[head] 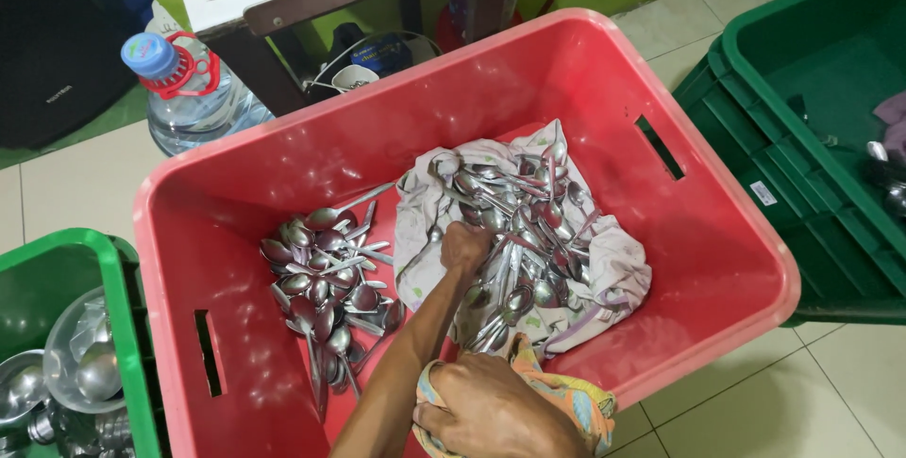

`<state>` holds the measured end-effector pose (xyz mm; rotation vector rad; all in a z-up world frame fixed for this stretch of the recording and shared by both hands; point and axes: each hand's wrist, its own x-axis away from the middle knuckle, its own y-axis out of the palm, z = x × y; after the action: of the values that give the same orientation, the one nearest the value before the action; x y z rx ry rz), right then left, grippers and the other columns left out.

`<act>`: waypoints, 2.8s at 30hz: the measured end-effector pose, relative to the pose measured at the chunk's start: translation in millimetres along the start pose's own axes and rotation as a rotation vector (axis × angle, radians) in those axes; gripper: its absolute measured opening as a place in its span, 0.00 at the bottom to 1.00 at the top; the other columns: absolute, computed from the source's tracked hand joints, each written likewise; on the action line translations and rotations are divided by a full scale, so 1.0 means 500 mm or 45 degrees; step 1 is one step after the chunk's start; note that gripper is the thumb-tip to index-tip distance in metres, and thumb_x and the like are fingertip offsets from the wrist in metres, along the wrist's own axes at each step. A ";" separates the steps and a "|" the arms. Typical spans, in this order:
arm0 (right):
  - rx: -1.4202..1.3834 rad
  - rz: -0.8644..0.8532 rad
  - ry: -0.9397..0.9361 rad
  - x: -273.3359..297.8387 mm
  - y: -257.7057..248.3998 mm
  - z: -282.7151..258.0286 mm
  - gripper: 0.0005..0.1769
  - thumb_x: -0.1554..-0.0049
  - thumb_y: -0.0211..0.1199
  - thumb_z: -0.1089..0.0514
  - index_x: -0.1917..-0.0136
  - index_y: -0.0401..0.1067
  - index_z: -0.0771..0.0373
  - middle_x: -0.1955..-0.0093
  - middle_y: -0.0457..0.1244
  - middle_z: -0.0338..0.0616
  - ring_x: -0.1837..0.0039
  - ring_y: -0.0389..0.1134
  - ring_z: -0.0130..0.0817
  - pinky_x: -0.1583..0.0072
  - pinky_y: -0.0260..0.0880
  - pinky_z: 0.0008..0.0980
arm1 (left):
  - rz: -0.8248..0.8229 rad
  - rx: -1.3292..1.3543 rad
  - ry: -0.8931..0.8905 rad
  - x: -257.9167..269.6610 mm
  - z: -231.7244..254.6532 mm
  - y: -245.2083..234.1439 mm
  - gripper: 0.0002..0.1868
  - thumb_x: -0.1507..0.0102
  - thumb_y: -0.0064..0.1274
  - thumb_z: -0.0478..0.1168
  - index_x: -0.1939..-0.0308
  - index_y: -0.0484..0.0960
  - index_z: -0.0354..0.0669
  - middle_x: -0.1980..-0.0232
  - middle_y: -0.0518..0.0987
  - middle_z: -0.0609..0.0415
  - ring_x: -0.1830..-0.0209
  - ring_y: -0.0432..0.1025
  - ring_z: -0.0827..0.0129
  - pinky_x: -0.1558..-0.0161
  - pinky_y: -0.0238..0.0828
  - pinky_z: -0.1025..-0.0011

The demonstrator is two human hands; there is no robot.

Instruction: Wiping individual metal spoons with a cloth and moving them from a red bin to other sorting bins.

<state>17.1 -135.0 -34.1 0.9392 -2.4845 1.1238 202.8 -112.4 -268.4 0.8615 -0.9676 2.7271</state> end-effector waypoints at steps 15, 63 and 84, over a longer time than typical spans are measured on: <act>0.004 0.027 -0.010 -0.001 0.004 -0.006 0.25 0.44 0.55 0.42 0.58 0.72 0.70 0.59 0.68 0.58 0.59 0.68 0.60 0.54 0.68 0.52 | 0.736 -0.977 1.270 0.069 0.093 -0.103 0.05 0.31 0.38 0.38 0.55 0.65 0.39 0.65 0.78 0.45 0.74 0.76 0.59 0.74 0.79 0.61; 0.022 1.827 -0.077 -0.038 0.003 0.026 0.09 0.43 0.60 0.67 0.48 0.68 0.68 0.53 0.62 0.60 0.45 0.66 0.64 0.43 0.65 0.53 | -0.169 0.162 0.721 0.584 0.026 -0.386 0.14 0.32 0.40 0.42 0.62 0.82 0.42 0.64 0.83 0.34 0.53 0.77 0.34 0.56 0.71 0.42; -0.183 1.828 -0.138 -0.025 -0.013 0.033 0.10 0.37 0.57 0.61 0.50 0.75 0.69 0.53 0.61 0.56 0.47 0.66 0.63 0.44 0.67 0.49 | 0.044 0.084 0.831 0.648 0.060 -0.395 0.14 0.31 0.39 0.40 0.58 0.82 0.42 0.69 0.83 0.36 0.61 0.79 0.36 0.58 0.75 0.46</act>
<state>31.1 -145.0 -47.3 -1.0977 -3.1465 1.0740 5.6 1.6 36.8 -0.0657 -0.7496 2.7685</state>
